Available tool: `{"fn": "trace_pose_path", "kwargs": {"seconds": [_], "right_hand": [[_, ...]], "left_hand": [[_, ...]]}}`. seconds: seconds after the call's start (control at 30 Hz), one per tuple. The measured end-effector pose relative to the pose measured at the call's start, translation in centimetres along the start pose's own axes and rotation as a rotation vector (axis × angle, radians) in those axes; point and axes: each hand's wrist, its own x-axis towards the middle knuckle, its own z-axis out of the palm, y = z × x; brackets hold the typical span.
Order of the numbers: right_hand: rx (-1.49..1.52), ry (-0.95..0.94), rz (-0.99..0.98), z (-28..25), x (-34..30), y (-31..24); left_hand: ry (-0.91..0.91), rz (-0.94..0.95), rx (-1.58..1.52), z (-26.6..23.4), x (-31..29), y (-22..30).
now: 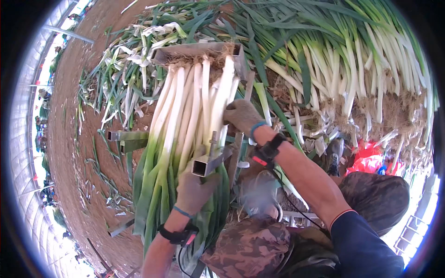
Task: Sorting, cleaning, and aligning leeks into a metal guide for agricultural processing.
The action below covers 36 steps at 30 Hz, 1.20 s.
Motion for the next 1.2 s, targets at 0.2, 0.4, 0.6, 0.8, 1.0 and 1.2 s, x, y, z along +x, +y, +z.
{"fn": "trace_pose_path", "kwargs": {"seconds": [0.2,0.4,0.6,0.8,1.0,1.2], "right_hand": [[-0.626,0.628,-0.855,-1.1,0.2,-3.9],[-1.332,0.045,-0.791,4.4,5.0,-7.4],[-1.557,-0.070,-0.669,3.0,3.6,-5.4],[-1.215,-0.001,-0.966,0.6,5.8,-1.2],[-1.522,0.261,-0.743,4.4,6.8,-1.6],[-0.783,0.242,-0.976,-0.9,1.8,-2.0]], "left_hand": [[0.064,-0.075,0.307,3.3,0.4,-1.5],[0.157,0.139,0.364,3.8,1.0,-1.3],[0.185,0.189,0.383,2.9,0.5,-1.6],[-0.176,0.017,0.830,-0.9,1.4,4.9],[0.364,0.211,0.829,0.1,0.9,0.8],[0.320,0.259,0.907,1.2,1.2,0.1]]}}
